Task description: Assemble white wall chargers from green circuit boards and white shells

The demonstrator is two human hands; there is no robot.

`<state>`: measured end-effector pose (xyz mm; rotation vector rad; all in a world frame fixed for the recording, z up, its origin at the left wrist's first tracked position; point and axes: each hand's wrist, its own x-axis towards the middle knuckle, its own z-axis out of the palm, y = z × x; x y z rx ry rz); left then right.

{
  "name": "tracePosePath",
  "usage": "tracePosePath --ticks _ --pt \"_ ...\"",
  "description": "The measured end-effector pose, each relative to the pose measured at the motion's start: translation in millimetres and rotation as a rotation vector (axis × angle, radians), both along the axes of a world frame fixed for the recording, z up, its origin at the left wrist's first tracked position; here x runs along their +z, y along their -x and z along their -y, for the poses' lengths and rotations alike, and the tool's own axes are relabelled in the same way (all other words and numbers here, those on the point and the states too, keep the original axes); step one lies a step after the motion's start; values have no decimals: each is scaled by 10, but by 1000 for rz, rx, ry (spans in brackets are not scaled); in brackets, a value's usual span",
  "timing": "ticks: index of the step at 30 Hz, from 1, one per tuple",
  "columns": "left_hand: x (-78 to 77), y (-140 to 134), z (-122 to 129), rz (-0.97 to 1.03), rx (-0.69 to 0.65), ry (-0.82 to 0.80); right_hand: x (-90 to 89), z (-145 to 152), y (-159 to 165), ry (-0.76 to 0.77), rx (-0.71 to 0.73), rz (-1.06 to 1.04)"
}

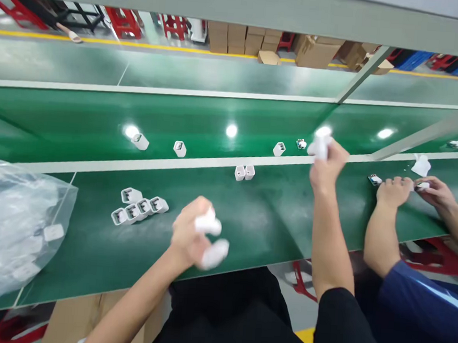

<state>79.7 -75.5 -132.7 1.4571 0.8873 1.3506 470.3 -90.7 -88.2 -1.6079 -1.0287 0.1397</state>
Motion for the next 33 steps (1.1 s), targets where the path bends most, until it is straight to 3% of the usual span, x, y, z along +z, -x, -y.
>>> tracePosePath --ticks 1,2,5,8,11,16,22,27,30,33 --pt "-86 -83 -166 -53 -36 -44 -100 -188 -164 41 -37 14" --pt "-180 -174 -327 -143 -82 -105 -196 -350 -336 232 -98 122" --pt "-474 -456 -713 -426 -185 -167 -448 -668 -829 436 -93 175" --pt "-683 -642 -911 -597 -306 -105 -636 -821 -1136 550 -6 163" --pt "-753 -695 -977 -648 -353 -84 -776 -928 -1204 630 42 168" --pt "-752 -668 -1010 -623 -388 -101 -877 -981 -1069 646 -3 223" --pt "-706 -692 -1014 -587 -391 -120 -775 -935 -973 665 213 212" --pt "-659 -691 -1012 -497 -330 -62 -705 -1015 -847 617 177 159" --pt "-533 -613 -1045 -389 -276 -7 -556 -1036 -624 456 151 84" --pt "-186 -542 -1102 -265 -311 -50 -244 -978 -243 65 221 -227"
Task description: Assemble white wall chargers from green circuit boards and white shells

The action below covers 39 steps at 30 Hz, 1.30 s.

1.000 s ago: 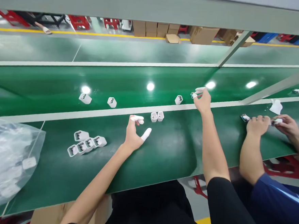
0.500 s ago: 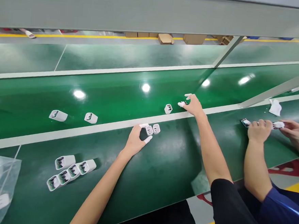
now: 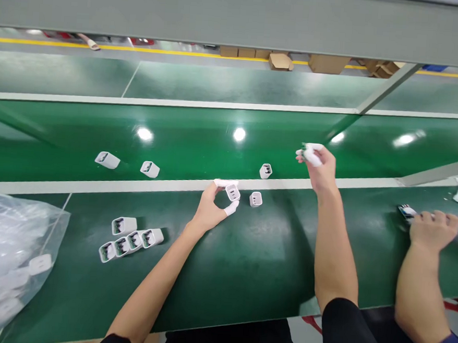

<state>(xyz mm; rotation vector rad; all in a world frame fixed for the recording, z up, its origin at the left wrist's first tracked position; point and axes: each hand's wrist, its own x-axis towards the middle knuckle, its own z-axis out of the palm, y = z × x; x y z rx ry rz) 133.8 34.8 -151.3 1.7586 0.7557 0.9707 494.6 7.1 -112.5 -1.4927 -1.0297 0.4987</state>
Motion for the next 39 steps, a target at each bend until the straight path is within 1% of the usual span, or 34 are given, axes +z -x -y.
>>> tracePosePath --ticks 1,2,4,5,6,7,8,10,12,15,17,19,22,25,28,32,35,39 --pt "163 2 -17 47 -48 -15 132 42 155 -95 49 -118" --pt "338 -9 -31 88 -110 -36 268 95 318 -138 108 -195" --pt "679 -61 -45 104 -201 -90 527 216 650 -179 193 -281" --pt "824 -92 -46 111 -210 -126 638 276 807 -194 235 -304" --pt "941 -120 -44 123 -221 -157 732 333 951 -234 267 -320" --pt "1024 -139 -38 139 -230 -178 806 384 1079 -277 285 -334" --pt "1073 -149 -31 163 -242 -187 862 428 1187 -308 298 -341" --pt "1076 -144 -8 219 -260 -170 929 498 1344 -344 317 -343" --pt "995 -125 19 283 -225 -143 954 543 1443 -354 334 -339" --pt "847 -109 56 352 -84 -159 955 566 1560 -393 337 -306" --pt "797 -114 67 382 1 -202 956 563 1645 -419 322 -232" --pt "805 -125 68 415 42 -245 966 561 1731 -447 323 -129" --pt "885 -124 55 441 20 -324 980 577 1840 -497 371 -11" --pt "948 -92 34 380 15 -440 967 608 1918 -553 392 45" --pt "946 -51 20 338 35 -528 934 624 1969 -590 386 84" --pt "926 -24 22 278 43 -577 902 608 1992 -604 418 127" --pt "948 -27 27 265 54 -614 885 596 1982 -585 403 178" --pt "982 -38 20 272 44 -641 867 602 1967 -598 436 216"
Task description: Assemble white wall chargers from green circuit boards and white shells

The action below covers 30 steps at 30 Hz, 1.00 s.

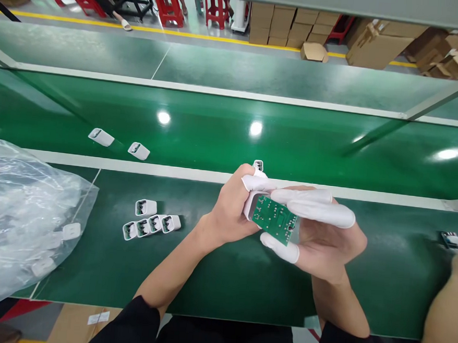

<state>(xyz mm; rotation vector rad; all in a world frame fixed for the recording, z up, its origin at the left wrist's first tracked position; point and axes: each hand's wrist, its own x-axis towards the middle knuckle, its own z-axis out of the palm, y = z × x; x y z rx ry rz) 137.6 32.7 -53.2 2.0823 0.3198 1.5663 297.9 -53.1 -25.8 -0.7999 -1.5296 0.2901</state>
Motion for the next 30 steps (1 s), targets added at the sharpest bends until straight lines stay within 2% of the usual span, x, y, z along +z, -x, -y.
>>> tracePosePath --ticks 5,10,18,30 --pt "-7 -2 -3 4 7 -33 3 17 0 31 -2 35" --pt "-24 16 17 -35 0 32 16 25 -11 24 45 52" --pt "-50 35 34 -54 -30 75 12 40 -32 34 3 74" --pt "-71 31 30 -89 -9 13 6 55 -62 80 -39 113"
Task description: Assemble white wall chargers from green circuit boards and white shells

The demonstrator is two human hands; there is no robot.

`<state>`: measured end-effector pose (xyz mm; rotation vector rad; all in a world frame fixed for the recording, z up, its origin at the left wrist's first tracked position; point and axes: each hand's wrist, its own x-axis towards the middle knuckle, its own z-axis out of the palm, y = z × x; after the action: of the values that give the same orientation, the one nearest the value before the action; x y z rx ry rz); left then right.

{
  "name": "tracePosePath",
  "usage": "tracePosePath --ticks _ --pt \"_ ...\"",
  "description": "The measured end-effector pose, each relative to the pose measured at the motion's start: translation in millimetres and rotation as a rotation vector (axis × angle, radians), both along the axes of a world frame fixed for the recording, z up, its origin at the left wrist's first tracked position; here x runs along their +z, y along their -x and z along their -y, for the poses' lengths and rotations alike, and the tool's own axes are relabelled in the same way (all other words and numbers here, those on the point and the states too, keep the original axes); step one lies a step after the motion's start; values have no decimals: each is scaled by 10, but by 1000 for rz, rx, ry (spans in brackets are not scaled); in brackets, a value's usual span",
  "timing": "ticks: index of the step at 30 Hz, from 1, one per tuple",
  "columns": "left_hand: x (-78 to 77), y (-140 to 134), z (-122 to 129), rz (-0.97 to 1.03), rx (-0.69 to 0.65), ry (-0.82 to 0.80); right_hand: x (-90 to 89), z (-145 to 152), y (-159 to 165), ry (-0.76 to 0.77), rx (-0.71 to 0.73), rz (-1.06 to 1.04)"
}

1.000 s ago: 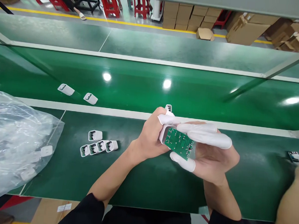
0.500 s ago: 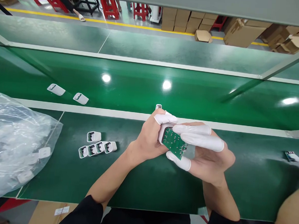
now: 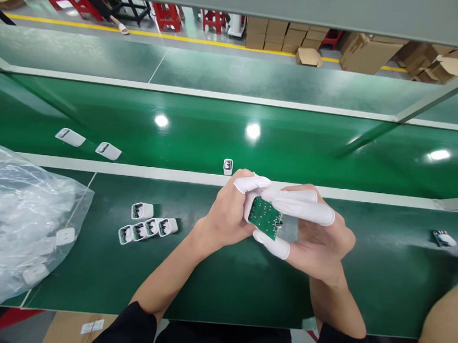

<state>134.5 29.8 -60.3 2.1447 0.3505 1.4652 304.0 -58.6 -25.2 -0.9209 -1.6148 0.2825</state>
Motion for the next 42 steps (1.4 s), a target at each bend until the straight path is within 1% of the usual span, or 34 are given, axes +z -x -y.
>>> tracePosePath --ticks 5,7,8,10,13,14,16,19,20,22,23,25,27,29,32,38,42 --pt "21 4 -4 -22 22 -21 8 -4 28 5 -35 45" --pt "22 -8 11 -8 0 -3 15 -18 45 -15 -66 85" --pt "24 -16 25 4 -20 32 20 -26 46 -24 -84 120" --pt "35 -32 65 43 -64 188 29 -42 24 -40 -114 195" --pt "92 -32 126 68 -162 555 47 -51 -73 -56 -94 279" --pt "120 -24 137 60 -209 665 54 -50 -112 -57 -76 302" --pt "173 -6 142 44 -333 836 67 -47 -178 -31 -37 371" --pt "217 0 121 56 -529 1016 74 -53 -213 17 -39 485" --pt "217 -3 112 62 -575 1057 74 -57 -208 21 -56 512" --pt "201 0 91 57 -619 1100 76 -65 -190 23 -92 533" --pt "188 13 78 42 -625 1098 81 -67 -182 36 -106 535" --pt "161 69 39 -13 -613 1033 103 -63 -178 66 -137 527" --pt "138 156 -12 -62 -545 896 134 -53 -192 71 -182 508" --pt "124 241 -60 -75 -462 742 162 -42 -217 42 -221 486" --pt "116 302 -94 -48 -409 598 178 -32 -252 8 -227 470" --pt "140 228 -81 4 -385 452 157 -27 -268 -59 -210 451" --pt "165 239 -95 -10 -345 407 146 -16 -266 -35 -176 447"
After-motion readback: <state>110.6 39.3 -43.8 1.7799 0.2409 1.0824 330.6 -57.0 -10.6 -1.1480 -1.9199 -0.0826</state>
